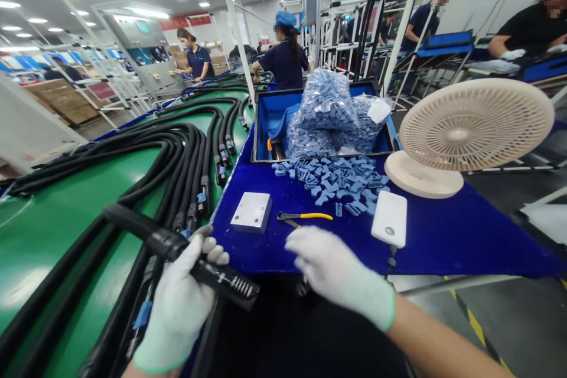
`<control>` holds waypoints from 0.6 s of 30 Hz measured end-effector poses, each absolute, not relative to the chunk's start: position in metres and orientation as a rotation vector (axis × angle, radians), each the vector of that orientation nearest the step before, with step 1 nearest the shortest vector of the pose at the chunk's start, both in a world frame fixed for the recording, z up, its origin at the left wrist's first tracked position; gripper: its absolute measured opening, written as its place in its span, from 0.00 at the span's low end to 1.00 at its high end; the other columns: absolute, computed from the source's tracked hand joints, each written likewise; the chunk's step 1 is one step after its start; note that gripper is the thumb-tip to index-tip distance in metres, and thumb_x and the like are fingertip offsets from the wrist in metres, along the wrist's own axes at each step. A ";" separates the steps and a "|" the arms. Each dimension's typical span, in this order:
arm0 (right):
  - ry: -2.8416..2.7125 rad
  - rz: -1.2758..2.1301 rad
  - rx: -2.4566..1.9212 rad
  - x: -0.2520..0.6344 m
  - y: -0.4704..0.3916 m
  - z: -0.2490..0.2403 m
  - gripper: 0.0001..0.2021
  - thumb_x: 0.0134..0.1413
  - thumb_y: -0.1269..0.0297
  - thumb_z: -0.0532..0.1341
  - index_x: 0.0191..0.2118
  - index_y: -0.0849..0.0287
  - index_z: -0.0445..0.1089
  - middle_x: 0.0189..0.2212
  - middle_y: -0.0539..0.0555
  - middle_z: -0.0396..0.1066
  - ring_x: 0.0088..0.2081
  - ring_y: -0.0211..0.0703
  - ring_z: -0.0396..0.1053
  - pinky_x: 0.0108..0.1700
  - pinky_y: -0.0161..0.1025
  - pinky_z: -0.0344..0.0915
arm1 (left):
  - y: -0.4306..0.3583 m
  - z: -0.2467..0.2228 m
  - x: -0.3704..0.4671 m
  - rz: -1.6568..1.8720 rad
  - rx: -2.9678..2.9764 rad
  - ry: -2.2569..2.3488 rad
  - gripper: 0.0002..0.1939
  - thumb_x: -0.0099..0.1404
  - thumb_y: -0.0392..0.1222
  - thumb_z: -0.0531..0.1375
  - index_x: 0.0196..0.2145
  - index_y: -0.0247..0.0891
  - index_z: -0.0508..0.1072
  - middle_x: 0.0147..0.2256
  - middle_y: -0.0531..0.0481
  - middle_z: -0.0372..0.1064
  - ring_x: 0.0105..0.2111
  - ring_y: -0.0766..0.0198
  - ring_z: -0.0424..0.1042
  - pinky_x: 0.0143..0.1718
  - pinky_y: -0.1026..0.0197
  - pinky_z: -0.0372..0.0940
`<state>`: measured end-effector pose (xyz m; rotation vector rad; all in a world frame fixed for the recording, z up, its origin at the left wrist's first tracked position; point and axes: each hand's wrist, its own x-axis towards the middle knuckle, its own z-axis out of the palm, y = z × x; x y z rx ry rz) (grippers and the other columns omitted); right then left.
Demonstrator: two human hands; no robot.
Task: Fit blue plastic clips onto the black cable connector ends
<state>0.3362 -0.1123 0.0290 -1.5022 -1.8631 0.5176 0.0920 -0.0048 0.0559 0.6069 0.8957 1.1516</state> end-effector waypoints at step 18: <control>-1.998 0.157 -2.047 0.462 -0.060 0.016 0.20 0.61 0.64 0.64 0.58 0.58 0.71 0.47 0.57 0.75 0.45 0.47 0.75 0.48 0.40 0.68 | 0.124 0.083 0.152 1.261 1.475 0.716 0.17 0.59 0.43 0.69 0.43 0.34 0.74 0.17 0.61 0.57 0.15 0.71 0.54 0.19 0.64 0.55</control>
